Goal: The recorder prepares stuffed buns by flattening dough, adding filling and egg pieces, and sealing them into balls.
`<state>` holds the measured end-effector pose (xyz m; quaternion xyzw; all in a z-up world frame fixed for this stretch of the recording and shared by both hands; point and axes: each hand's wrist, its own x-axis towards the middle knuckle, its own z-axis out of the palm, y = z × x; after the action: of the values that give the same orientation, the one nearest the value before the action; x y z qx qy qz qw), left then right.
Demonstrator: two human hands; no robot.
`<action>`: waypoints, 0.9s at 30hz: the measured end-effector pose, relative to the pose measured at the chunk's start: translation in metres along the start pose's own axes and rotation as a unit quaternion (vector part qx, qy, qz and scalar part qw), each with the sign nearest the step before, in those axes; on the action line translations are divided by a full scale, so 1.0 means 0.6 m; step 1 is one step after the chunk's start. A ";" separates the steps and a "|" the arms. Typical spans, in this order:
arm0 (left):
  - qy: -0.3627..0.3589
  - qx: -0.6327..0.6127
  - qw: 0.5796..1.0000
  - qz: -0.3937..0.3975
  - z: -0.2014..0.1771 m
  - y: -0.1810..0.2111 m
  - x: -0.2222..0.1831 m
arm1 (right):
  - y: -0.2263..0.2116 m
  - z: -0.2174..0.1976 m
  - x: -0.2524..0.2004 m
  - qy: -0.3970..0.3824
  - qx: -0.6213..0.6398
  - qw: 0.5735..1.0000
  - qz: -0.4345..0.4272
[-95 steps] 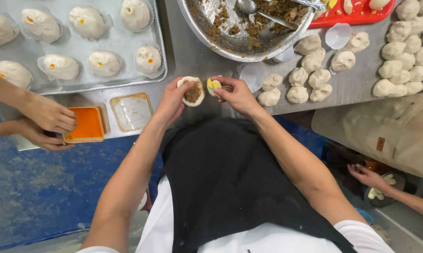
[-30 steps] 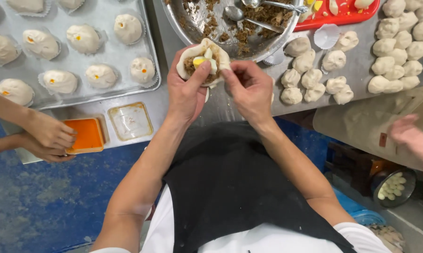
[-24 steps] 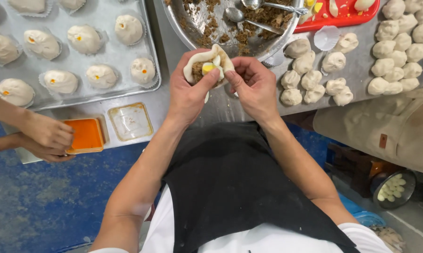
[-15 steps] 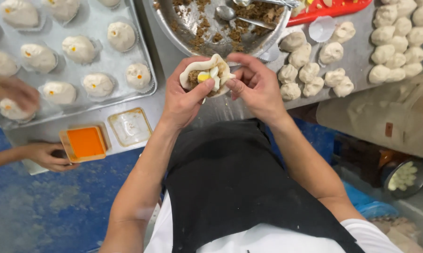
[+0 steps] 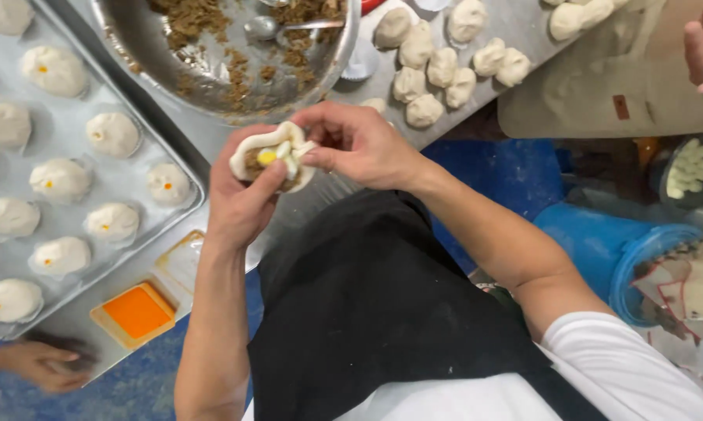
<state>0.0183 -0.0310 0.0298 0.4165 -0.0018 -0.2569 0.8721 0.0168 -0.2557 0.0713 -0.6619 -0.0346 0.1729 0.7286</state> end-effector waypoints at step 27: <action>-0.030 0.259 0.954 -0.146 0.037 0.033 0.018 | -0.023 -0.012 0.010 -0.154 -0.417 0.881 -0.164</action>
<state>0.0316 -0.0417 0.0563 0.6158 -0.0335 -0.3845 0.6869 0.0274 -0.2614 0.0829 -0.8544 -0.3229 0.1203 0.3891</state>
